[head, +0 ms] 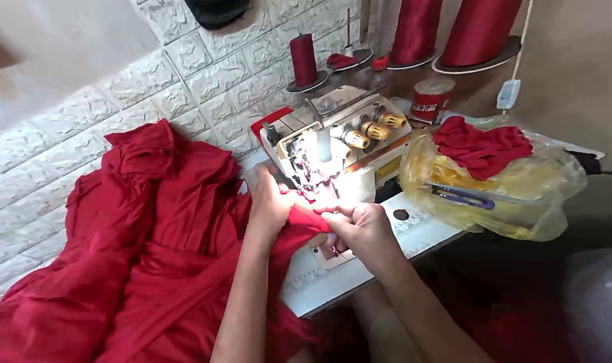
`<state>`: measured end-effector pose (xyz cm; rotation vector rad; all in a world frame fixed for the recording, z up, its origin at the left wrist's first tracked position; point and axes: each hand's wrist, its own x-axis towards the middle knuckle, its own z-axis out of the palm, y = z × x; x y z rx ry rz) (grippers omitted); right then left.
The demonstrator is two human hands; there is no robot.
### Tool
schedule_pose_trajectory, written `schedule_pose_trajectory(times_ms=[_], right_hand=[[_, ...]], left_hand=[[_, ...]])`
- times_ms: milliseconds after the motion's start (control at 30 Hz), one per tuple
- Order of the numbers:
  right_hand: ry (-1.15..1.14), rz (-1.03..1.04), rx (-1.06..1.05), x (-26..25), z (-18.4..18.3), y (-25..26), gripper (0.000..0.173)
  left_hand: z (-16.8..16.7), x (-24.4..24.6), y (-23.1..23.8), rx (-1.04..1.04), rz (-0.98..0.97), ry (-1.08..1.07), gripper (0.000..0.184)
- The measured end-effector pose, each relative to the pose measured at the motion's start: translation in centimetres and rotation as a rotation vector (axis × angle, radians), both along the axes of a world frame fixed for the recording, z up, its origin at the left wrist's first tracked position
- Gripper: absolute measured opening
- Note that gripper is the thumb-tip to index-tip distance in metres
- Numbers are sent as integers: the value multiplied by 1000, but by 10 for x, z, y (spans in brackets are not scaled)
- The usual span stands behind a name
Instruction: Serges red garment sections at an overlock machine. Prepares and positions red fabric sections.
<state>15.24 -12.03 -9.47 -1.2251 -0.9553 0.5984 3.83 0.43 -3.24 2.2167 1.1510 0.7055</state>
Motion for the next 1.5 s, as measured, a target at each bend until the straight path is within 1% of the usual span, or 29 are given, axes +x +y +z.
schedule_pose_trajectory(times_ms=[200,300,367,467,533,567,600,633,700,733,767,800,867,933,967,1067,1133,1233,1367,1433,1467,1500], right_hand=[[-121,-179,-79,-2,-6,13,10],[-231,-279,-81,-3,-11,16,11],[-297,-322,-64,-4,-18,14,15],[-306,-315,-47,-4,-25,12,21],[-293,-305,-45,-3,-25,11,23],[-288,-303,-45,-3,-26,12,22],[-285,-300,-46,-3,-26,13,22],[-282,-292,-50,-2,-25,14,21],[-281,-290,-62,-2,-24,16,20],[-282,-291,-69,-2,-24,17,20],[-278,-289,-71,-2,-24,17,20],[-267,-279,-73,-2,-24,18,20],[-227,-238,-52,0,-26,19,21],[-185,-202,12,7,-32,16,21],[-205,-237,43,10,-33,12,20],[-442,-531,133,19,-37,2,17],[-475,-574,211,25,-34,0,18],[-490,-434,255,23,-20,6,22],[-505,-185,111,16,-3,19,43],[-491,-132,73,16,1,24,44],[-481,-122,73,17,2,25,42],[-468,-118,85,18,3,25,39]], left_hand=[[-13,6,10,107,28,-87,69],[-15,12,9,190,83,-53,66],[-14,13,8,178,97,-44,64],[-16,3,18,117,-17,-87,58],[-12,-8,20,99,-92,-127,43],[-8,-13,17,122,-72,-130,35],[-4,-18,9,165,-6,-119,31],[0,-21,-1,214,92,-99,33],[4,-25,-22,267,281,-6,53],[4,-26,-30,257,309,44,58],[3,-27,-35,245,289,65,56],[0,-27,-37,239,258,60,47],[-6,-26,-37,210,226,-17,25],[-10,-25,-35,191,222,-179,16],[-10,-25,-35,186,201,-280,12],[-8,-23,-37,122,83,-572,4],[-7,-17,-41,38,21,-712,9],[-8,-5,-45,-110,8,-854,19],[-4,10,-50,-330,127,-1005,27],[-3,12,-48,-367,168,-1014,19],[-4,11,-46,-359,162,-990,14],[-4,10,-45,-340,142,-959,13]])
